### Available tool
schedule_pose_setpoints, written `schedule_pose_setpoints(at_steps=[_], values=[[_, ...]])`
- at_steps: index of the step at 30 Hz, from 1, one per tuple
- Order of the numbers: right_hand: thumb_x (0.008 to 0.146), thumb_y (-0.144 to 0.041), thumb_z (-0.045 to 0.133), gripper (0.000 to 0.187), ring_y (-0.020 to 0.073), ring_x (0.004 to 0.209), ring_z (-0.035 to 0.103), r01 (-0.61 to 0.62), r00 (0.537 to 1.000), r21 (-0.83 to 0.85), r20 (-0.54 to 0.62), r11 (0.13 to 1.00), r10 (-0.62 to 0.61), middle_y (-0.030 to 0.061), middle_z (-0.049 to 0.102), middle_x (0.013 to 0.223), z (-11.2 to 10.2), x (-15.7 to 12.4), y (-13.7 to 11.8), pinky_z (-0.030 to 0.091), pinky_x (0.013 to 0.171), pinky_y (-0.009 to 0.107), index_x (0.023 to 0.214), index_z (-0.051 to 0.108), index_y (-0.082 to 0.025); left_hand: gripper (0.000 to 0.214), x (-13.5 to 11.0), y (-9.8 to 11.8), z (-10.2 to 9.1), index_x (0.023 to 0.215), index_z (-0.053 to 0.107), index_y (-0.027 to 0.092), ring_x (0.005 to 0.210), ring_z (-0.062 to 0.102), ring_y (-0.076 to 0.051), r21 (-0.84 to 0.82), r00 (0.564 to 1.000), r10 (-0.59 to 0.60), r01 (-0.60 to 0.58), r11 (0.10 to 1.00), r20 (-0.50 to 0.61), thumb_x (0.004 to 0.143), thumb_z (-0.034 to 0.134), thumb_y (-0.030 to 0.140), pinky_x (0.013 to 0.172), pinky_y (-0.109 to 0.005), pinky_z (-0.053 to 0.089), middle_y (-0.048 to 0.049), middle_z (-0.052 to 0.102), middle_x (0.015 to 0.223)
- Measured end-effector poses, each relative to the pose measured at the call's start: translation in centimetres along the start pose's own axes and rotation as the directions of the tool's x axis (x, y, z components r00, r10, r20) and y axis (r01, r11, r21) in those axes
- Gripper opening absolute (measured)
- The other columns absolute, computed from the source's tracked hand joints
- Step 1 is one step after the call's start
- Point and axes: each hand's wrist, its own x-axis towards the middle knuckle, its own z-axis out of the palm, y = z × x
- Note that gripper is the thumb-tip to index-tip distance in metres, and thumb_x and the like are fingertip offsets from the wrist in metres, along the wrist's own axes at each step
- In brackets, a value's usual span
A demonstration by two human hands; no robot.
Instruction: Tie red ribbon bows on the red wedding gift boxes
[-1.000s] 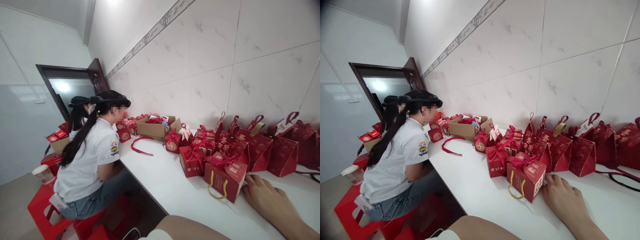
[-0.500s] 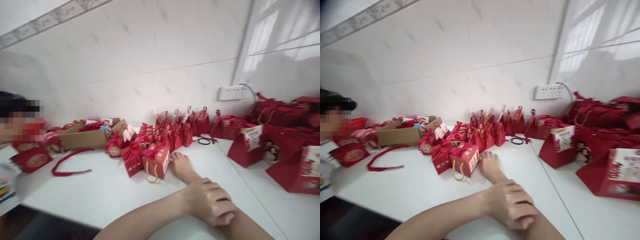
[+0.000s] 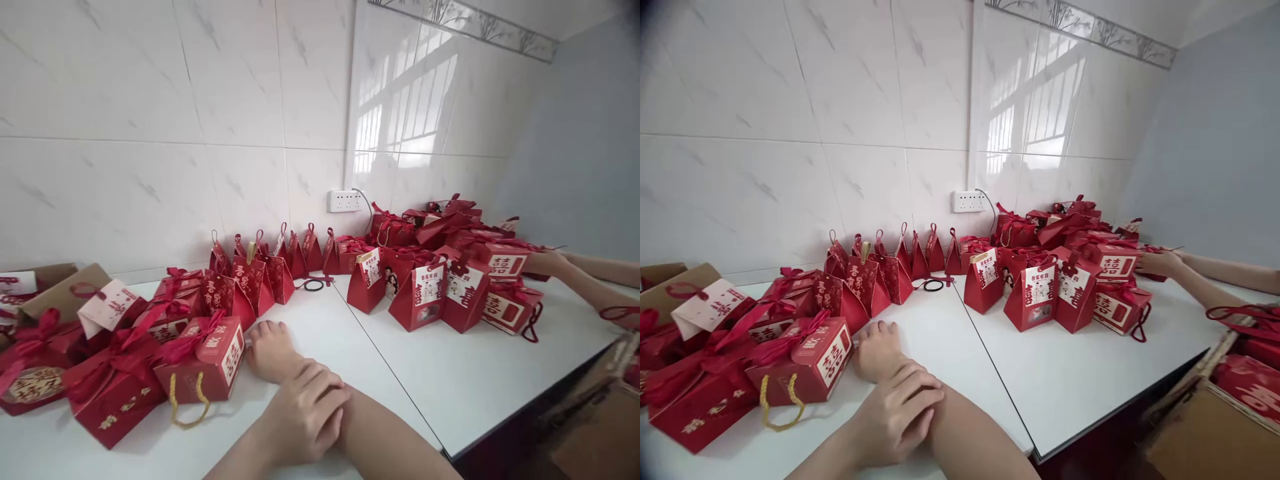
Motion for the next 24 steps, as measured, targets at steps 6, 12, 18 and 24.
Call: schedule_pose_setpoints(at_steps=[6, 12, 18, 24], values=[[0.088, -0.027, 0.040, 0.032, 0.0276, 0.101, 0.054, 0.010, 1.000, 0.000, -0.028, 1.000, -0.010, 0.0154, 0.061, 0.109, 0.4, -0.1, 0.1, 0.042, 0.087, 0.046, 0.107, 0.059, -0.009, 0.025, -0.3, 0.3, -0.2, 0.096, 0.058, 0.014, 0.074, 0.052, -0.018, -0.028, 0.999, 0.035, -0.034, 0.999, 0.026, 0.078, 0.043, 0.006, 0.066, -0.032, 0.047, -0.0082, 0.061, 0.083], [0.088, -0.028, 0.044, 0.029, 0.0253, 0.102, 0.055, 0.001, 0.999, -0.035, -0.054, 0.999, -0.003, 0.0134, 0.062, 0.108, 0.6, 0.0, -0.1, 0.042, 0.089, 0.043, 0.106, 0.059, -0.011, 0.019, -0.4, 0.2, -0.5, 0.088, 0.057, 0.015, 0.073, 0.051, -0.018, -0.062, 1.000, 0.013, -0.011, 0.998, 0.020, 0.078, 0.043, 0.006, 0.067, -0.033, 0.046, -0.0075, 0.059, 0.081], [0.080, -0.026, 0.055, 0.018, 0.0214, 0.085, 0.061, 0.115, 0.991, -0.082, -0.057, 0.990, -0.120, 0.0090, 0.067, 0.093, -1.0, -1.5, 2.6, 0.049, 0.074, 0.034, 0.089, 0.065, -0.015, 0.014, -1.2, -0.7, -0.8, 0.082, 0.056, 0.014, 0.073, 0.050, -0.018, -0.031, 1.000, 0.018, -0.019, 0.999, -0.022, 0.077, 0.047, 0.005, 0.065, -0.031, 0.045, -0.0072, 0.059, 0.082], [0.081, -0.015, 0.050, 0.014, 0.0252, 0.108, 0.053, -0.076, 0.939, -0.170, -0.343, 0.982, 0.013, 0.0127, 0.057, 0.118, -8.1, -6.2, 11.5, 0.044, 0.088, 0.039, 0.083, 0.065, -0.016, 0.014, -1.4, -0.7, -0.5, 0.078, 0.054, 0.014, 0.072, 0.050, -0.017, -0.067, 0.999, 0.032, -0.033, 0.997, -0.007, 0.076, 0.045, 0.004, 0.063, -0.030, 0.045, -0.0072, 0.058, 0.082]])
